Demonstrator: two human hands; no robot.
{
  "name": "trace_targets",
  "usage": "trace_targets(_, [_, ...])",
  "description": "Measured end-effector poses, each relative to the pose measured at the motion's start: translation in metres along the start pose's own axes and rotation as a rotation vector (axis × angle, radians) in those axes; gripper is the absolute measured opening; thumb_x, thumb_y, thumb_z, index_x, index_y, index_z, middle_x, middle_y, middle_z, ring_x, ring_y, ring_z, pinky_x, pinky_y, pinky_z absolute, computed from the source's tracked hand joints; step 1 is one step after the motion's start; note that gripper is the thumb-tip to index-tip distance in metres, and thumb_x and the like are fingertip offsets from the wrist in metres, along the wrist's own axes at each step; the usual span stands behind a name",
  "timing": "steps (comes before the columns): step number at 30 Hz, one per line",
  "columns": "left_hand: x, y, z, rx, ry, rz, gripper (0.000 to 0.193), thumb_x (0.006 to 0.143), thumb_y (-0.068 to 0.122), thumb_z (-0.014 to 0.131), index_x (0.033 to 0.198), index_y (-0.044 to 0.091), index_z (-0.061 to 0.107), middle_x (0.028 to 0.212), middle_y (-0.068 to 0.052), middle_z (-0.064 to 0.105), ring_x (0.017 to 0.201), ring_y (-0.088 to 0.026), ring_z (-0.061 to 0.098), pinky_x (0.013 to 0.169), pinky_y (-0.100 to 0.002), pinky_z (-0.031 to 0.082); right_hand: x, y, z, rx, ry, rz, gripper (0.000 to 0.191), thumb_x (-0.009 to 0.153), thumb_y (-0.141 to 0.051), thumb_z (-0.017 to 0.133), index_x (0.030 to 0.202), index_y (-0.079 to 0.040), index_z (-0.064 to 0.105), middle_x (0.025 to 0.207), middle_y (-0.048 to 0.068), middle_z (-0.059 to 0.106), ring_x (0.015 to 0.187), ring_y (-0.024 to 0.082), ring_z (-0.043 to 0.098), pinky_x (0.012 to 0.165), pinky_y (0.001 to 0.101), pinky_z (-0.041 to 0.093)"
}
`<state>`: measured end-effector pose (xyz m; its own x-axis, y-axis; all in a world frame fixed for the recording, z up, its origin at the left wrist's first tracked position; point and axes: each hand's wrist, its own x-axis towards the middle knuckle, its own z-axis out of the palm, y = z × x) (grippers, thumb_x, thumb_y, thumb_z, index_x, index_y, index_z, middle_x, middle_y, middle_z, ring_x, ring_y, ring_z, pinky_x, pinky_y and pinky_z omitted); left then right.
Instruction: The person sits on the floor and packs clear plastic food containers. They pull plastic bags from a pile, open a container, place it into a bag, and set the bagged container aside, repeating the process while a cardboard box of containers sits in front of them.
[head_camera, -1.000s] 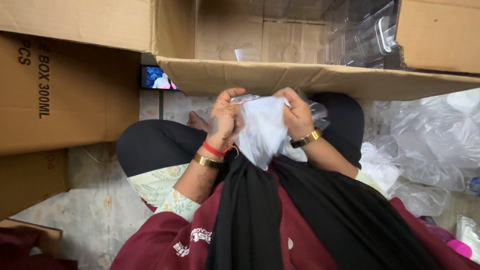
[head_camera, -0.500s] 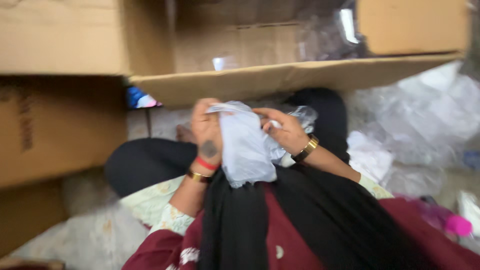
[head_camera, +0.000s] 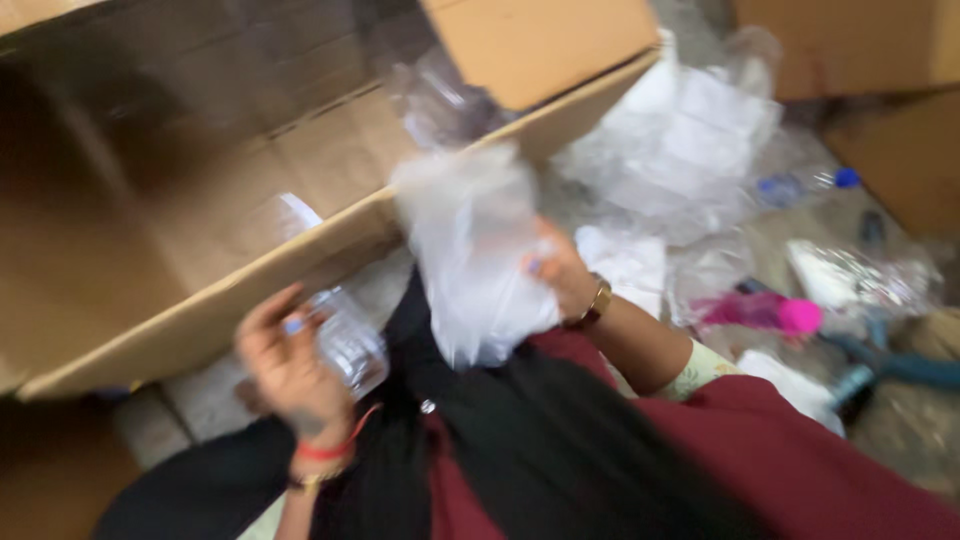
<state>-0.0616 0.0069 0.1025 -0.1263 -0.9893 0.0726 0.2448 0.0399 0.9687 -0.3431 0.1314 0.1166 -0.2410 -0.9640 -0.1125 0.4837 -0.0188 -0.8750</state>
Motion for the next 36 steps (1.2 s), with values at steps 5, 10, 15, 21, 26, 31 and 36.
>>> trace_targets(5, [-0.009,0.003,-0.017,-0.109,0.081,-0.032,0.023,0.117,0.010,0.059,0.137,0.007,0.048,0.132,-0.012,0.061,0.107,-0.015,0.063,0.095,-0.031,0.055,-0.017,0.002,-0.096,-0.037,0.507,-0.369,0.070,0.093,-0.033,0.068,0.150,-0.006,0.039,0.140,0.016,0.057,0.126,0.029,0.060,0.108,0.0471,0.052])
trace_targets(10, [-0.015,-0.003,-0.023,-0.148,0.077,-0.073,0.024,0.116,0.007,0.059,0.137,0.007,0.047,0.133,-0.013,0.060,0.106,-0.016,0.063,0.096,-0.032,0.055,-0.050,0.076,-0.164,-0.227,1.271,-0.084,0.070,0.089,-0.040,0.071,0.143,-0.003,0.047,0.136,0.015,0.060,0.120,0.025,0.059,0.100,0.0401,0.051])
trace_targets(15, [-0.016,-0.006,-0.021,-0.113,0.069,-0.096,0.026,0.111,0.003,0.058,0.135,0.007,0.048,0.135,-0.013,0.060,0.107,-0.016,0.063,0.096,-0.034,0.056,-0.058,0.122,-0.189,0.128,1.285,0.043,0.074,0.082,-0.050,0.066,0.127,0.009,0.061,0.123,0.024,0.065,0.106,0.037,0.065,0.089,0.0470,0.054])
trace_targets(21, [-0.018,0.000,-0.025,-0.125,0.092,-0.107,0.028,0.111,-0.001,0.057,0.136,0.007,0.048,0.134,-0.012,0.060,0.105,-0.014,0.063,0.096,-0.032,0.055,0.019,0.123,-0.221,0.174,1.601,0.195,0.094,0.076,-0.066,0.068,0.136,0.006,0.059,0.138,0.023,0.059,0.118,0.036,0.060,0.102,0.0445,0.046])
trace_targets(26, [-0.023,0.003,-0.029,-0.088,0.117,-0.089,0.029,0.107,-0.002,0.058,0.134,0.007,0.049,0.134,-0.013,0.061,0.102,-0.015,0.063,0.093,-0.031,0.055,0.072,0.104,-0.230,0.285,1.608,0.214,0.099,0.078,-0.073,0.059,0.145,-0.001,0.049,0.153,0.021,0.047,0.132,0.037,0.052,0.113,0.0525,0.037])
trace_targets(31, [-0.020,0.005,-0.033,-0.050,0.135,-0.083,0.029,0.105,-0.001,0.058,0.131,0.006,0.048,0.133,-0.012,0.062,0.099,-0.014,0.064,0.090,-0.030,0.055,0.079,0.076,-0.252,-0.208,1.478,0.491,0.102,0.081,-0.079,0.056,0.150,-0.004,0.046,0.160,0.018,0.036,0.137,0.034,0.047,0.112,0.0502,0.039])
trace_targets(36, [-0.018,0.013,-0.026,-0.024,0.090,-0.057,0.028,0.106,0.002,0.059,0.132,0.003,0.049,0.131,-0.011,0.061,0.102,-0.013,0.063,0.094,-0.029,0.055,0.055,0.062,-0.262,-0.575,1.101,0.652,0.089,0.088,-0.070,0.063,0.145,-0.002,0.051,0.147,0.022,0.052,0.124,0.034,0.058,0.102,0.0478,0.047])
